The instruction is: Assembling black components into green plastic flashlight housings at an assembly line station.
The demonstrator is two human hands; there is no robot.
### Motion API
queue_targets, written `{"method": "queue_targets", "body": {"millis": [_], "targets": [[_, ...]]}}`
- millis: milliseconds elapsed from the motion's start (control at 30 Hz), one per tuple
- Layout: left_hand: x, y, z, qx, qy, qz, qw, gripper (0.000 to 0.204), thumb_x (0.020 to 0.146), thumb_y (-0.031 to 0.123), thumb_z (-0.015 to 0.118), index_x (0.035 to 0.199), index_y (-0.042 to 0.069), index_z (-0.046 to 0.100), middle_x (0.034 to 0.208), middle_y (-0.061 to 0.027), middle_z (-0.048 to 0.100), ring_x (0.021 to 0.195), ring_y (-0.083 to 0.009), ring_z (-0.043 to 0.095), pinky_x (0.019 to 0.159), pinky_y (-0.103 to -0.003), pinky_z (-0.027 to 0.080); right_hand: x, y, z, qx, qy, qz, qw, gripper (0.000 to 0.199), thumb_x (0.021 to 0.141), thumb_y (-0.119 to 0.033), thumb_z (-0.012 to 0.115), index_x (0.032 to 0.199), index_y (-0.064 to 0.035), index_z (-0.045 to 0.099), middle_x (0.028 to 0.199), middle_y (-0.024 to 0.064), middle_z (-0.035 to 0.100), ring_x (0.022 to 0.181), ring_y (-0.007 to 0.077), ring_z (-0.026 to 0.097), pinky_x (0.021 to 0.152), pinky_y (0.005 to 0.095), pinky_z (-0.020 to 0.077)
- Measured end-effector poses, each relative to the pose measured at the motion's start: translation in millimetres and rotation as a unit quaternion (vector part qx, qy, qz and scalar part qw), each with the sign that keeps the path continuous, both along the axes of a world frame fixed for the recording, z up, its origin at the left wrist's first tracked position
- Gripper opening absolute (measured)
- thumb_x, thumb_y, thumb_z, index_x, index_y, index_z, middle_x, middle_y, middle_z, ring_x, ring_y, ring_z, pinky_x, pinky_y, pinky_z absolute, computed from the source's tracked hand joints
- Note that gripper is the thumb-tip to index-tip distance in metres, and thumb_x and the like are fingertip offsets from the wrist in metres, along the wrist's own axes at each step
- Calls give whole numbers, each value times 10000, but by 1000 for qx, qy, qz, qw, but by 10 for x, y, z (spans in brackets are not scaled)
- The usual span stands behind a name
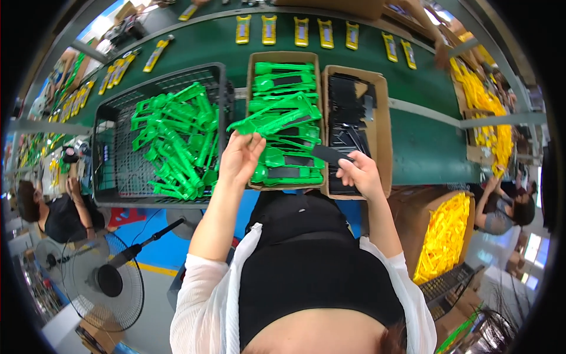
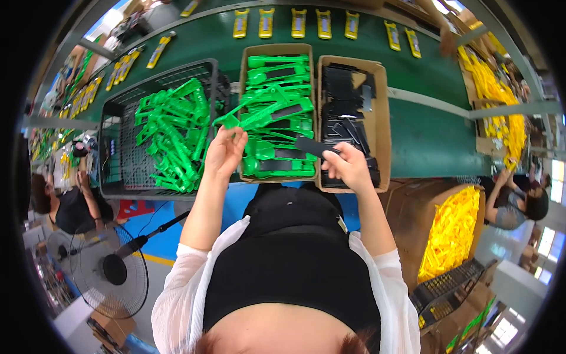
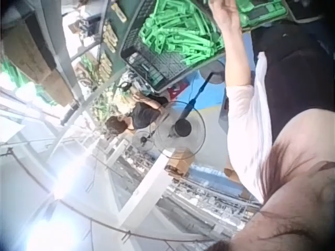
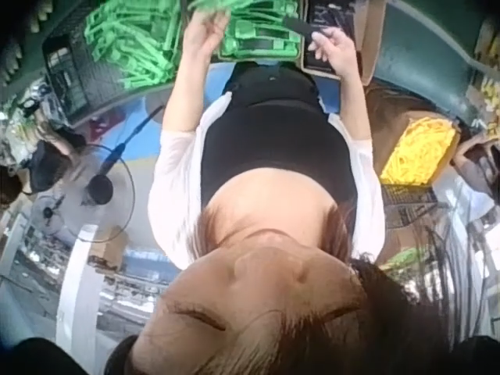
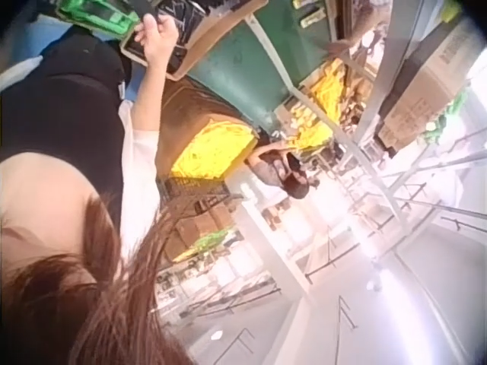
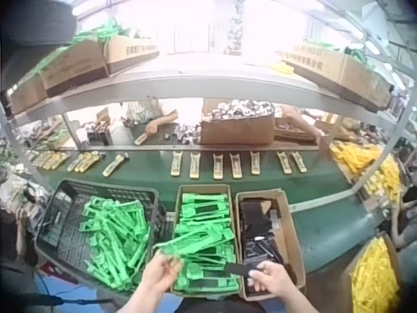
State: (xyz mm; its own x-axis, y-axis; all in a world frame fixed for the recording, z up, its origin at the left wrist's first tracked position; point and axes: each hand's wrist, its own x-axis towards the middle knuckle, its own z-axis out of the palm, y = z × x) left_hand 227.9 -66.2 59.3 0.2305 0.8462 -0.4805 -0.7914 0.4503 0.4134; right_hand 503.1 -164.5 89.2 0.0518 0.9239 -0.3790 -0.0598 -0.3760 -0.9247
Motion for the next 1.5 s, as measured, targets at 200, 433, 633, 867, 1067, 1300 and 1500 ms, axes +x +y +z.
{"method": "queue_targets", "body": {"millis": [200,433,633,867,1067,1300,1500], "targets": [[154,-196,245,68,218,-272,935,187,871,159,576,1006,44,517,883,-75,610,732,-208,638,650,-315,534,-128,44,314,-1,-10,71,997,175,869,-172,583,806,-13,542,570,11,557,420,35,447,393,183,339],[125,-257,398,181,281,-387,859,188,900,119,526,1064,40,573,787,-57,609,657,-134,603,573,-265,500,-205,78,381,-1,-116,108,987,165,877,-195,573,851,-33,554,547,-4,525,401,32,420,382,186,322],[89,-280,449,166,321,-413,836,183,893,122,538,1053,44,582,715,-44,606,587,-124,598,515,-244,486,-328,79,424,-17,-185,120,975,177,875,-209,575,853,-33,567,528,-5,527,405,36,437,383,201,329],[77,-288,446,167,325,-414,834,174,890,119,541,1038,39,583,699,-51,608,579,-121,604,503,-239,481,-386,97,484,-35,-256,132,957,235,854,-238,584,823,-7,559,540,52,552,489,125,540,483,289,414],[111,-234,293,197,349,-403,823,167,880,106,554,1023,27,587,695,-54,604,589,-128,604,514,-248,487,-412,100,258,7,-297,120,947,197,861,-208,577,818,-18,552,539,21,561,428,76,501,418,240,388],[160,-264,229,167,306,-384,855,153,873,90,560,1000,20,609,701,-60,607,582,-126,592,522,-251,484,-413,167,50,43,-537,168,825,417,834,-373,576,803,37,505,579,143,582,618,312,620,563,391,491],[78,-247,147,191,314,-393,843,148,866,86,570,995,29,617,682,-55,609,574,-116,588,511,-242,474,-209,178,-120,34,-406,108,907,459,749,-382,693,867,-12,449,564,85,564,459,171,568,427,297,430]]}}
